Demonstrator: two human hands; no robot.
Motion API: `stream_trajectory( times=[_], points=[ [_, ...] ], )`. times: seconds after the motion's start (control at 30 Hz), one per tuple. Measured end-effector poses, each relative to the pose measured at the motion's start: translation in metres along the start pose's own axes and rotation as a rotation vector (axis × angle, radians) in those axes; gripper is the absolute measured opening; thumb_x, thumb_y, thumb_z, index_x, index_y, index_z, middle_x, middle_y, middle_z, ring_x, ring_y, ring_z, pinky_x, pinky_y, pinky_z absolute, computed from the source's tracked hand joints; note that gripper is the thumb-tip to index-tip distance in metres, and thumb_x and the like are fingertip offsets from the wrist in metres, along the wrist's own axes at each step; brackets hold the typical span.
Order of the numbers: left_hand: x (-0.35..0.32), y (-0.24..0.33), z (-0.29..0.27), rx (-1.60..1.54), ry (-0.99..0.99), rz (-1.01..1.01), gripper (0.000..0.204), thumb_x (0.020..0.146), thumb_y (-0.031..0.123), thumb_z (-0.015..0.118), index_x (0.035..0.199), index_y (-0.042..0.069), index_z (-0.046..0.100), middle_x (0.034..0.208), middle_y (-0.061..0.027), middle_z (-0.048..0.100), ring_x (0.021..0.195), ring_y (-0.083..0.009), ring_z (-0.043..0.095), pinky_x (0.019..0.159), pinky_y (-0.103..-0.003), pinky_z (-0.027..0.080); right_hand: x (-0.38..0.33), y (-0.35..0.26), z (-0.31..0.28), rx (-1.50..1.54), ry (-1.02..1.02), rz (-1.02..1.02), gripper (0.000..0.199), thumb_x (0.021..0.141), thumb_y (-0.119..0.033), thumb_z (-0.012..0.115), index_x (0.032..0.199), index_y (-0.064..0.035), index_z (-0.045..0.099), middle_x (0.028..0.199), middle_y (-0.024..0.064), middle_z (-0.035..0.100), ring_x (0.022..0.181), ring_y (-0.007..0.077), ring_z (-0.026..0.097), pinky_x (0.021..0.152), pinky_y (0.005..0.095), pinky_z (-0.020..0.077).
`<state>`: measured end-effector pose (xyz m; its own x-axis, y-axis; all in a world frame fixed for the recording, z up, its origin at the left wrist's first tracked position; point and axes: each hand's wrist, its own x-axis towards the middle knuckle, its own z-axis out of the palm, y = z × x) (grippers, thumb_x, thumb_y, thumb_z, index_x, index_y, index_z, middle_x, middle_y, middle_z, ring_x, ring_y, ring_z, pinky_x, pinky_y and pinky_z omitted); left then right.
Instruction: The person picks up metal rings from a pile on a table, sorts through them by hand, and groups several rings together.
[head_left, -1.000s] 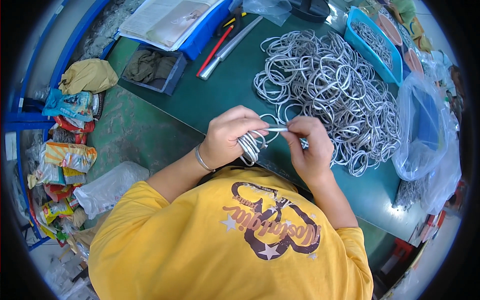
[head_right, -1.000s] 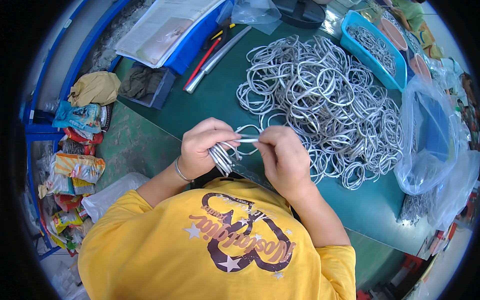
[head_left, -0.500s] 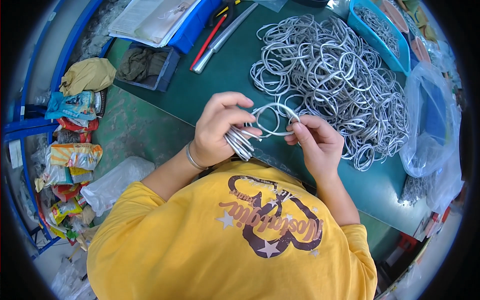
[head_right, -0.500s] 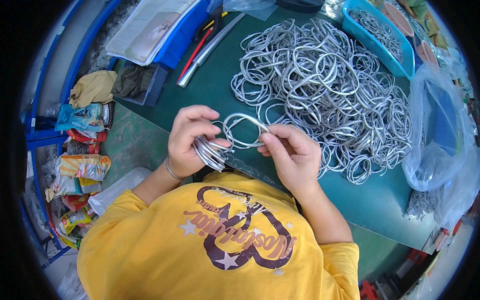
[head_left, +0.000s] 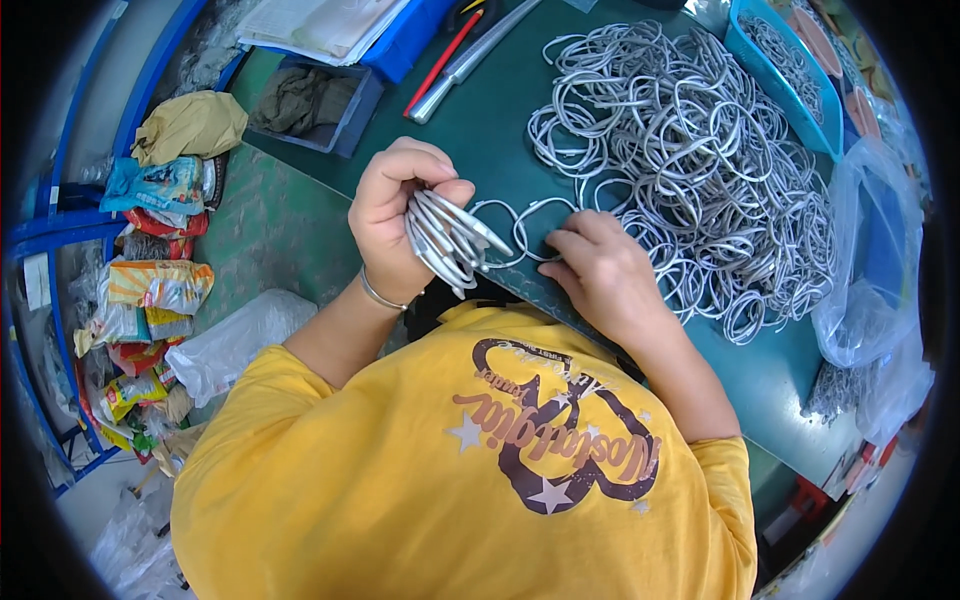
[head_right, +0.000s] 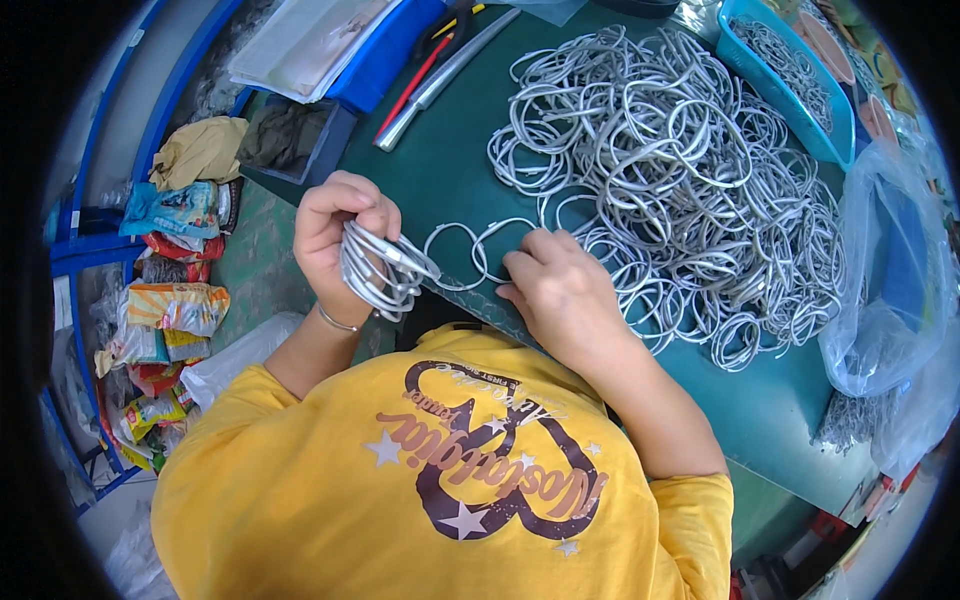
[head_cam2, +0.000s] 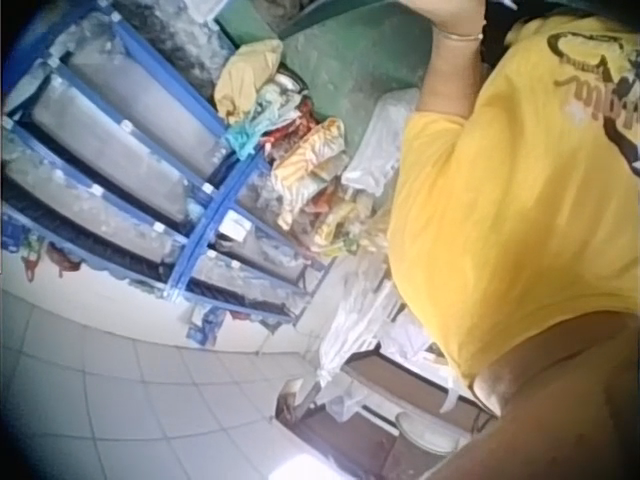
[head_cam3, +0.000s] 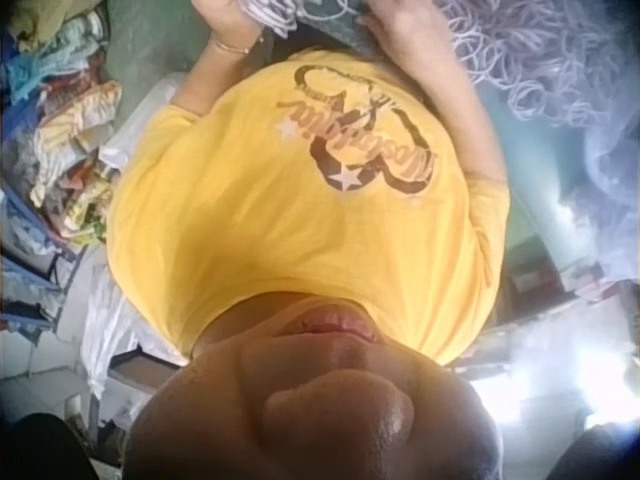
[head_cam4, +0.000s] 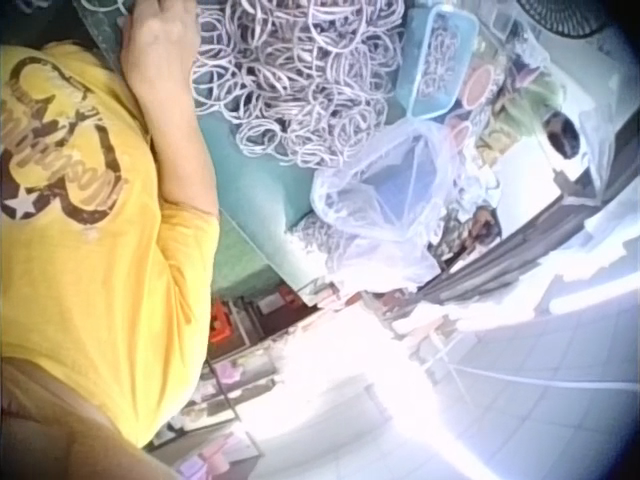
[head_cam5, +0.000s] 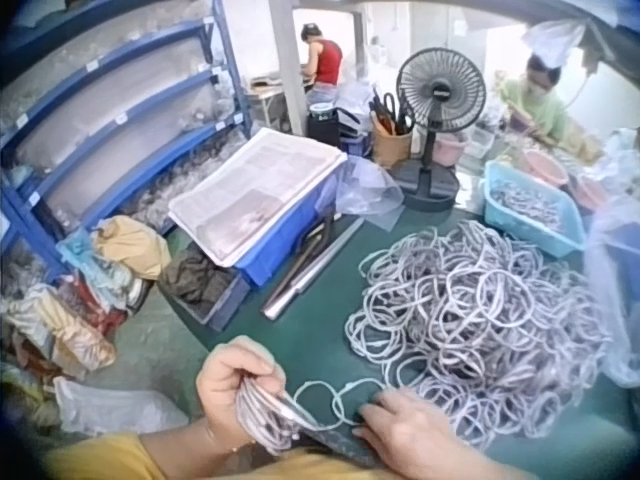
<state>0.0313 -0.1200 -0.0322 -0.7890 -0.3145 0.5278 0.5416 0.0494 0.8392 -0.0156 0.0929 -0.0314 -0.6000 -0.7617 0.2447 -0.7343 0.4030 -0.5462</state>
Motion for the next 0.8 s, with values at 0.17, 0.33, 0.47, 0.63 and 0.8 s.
stream_trajectory(
  times=[0.17, 0.33, 0.47, 0.63, 0.8],
  points=[
    [-0.004, 0.006, -0.003, 0.091, -0.030, -0.024, 0.027, 0.069, -0.006, 0.076, 0.088, 0.002, 0.058, 0.086, -0.0056, 0.054, 0.072, -0.0104, 0.053, 0.064, -0.020, 0.042, -0.002, 0.007, 0.007, 0.047, 0.071, -0.085, 0.013, 0.075, 0.000, 0.067, 0.083, -0.0017, 0.056, 0.081, 0.0102, 0.055, 0.068, 0.0267, 0.056, 0.059, 0.0326, 0.0468],
    [-0.008, 0.002, -0.006, 0.195, -0.224, -0.094, 0.023, 0.072, -0.004, 0.073, 0.093, 0.000, 0.064, 0.094, -0.0084, 0.056, 0.073, -0.0095, 0.054, 0.065, -0.019, 0.042, -0.019, 0.004, -0.004, 0.873, 0.158, 0.405, 0.005, 0.094, -0.003, 0.050, 0.090, -0.0019, 0.053, 0.082, 0.0042, 0.056, 0.068, 0.0077, 0.055, 0.063, 0.0210, 0.0465],
    [-0.003, 0.005, 0.005, 0.188, -0.414, -0.258, 0.025, 0.072, -0.003, 0.073, 0.097, -0.002, 0.066, 0.098, -0.0132, 0.066, 0.070, -0.0104, 0.062, 0.063, -0.021, 0.048, -0.024, 0.003, 0.007, 1.178, 0.265, 0.258, 0.006, 0.096, -0.005, 0.047, 0.097, -0.0004, 0.051, 0.092, 0.0071, 0.055, 0.073, 0.0101, 0.058, 0.067, 0.0211, 0.0494],
    [0.001, 0.005, 0.009, 0.282, -0.508, -0.066, 0.017, 0.072, 0.002, 0.074, 0.088, -0.001, 0.067, 0.080, -0.0111, 0.067, 0.069, -0.0183, 0.063, 0.061, -0.026, 0.050, -0.023, 0.003, 0.003, 1.040, 0.221, 0.313, 0.016, 0.091, -0.004, 0.055, 0.107, -0.0002, 0.054, 0.101, 0.0091, 0.055, 0.083, 0.0129, 0.059, 0.069, 0.0232, 0.0500],
    [0.002, 0.008, 0.010, 0.409, -0.573, 0.113, 0.020, 0.070, 0.004, 0.075, 0.089, 0.001, 0.069, 0.078, -0.0082, 0.063, 0.069, -0.0188, 0.061, 0.060, -0.026, 0.048, -0.009, -0.007, -0.016, 0.369, 0.250, 0.020, 0.024, 0.075, 0.000, 0.070, 0.098, -0.0022, 0.064, 0.092, 0.0119, 0.058, 0.076, 0.0209, 0.058, 0.063, 0.0283, 0.0469]
  ],
)
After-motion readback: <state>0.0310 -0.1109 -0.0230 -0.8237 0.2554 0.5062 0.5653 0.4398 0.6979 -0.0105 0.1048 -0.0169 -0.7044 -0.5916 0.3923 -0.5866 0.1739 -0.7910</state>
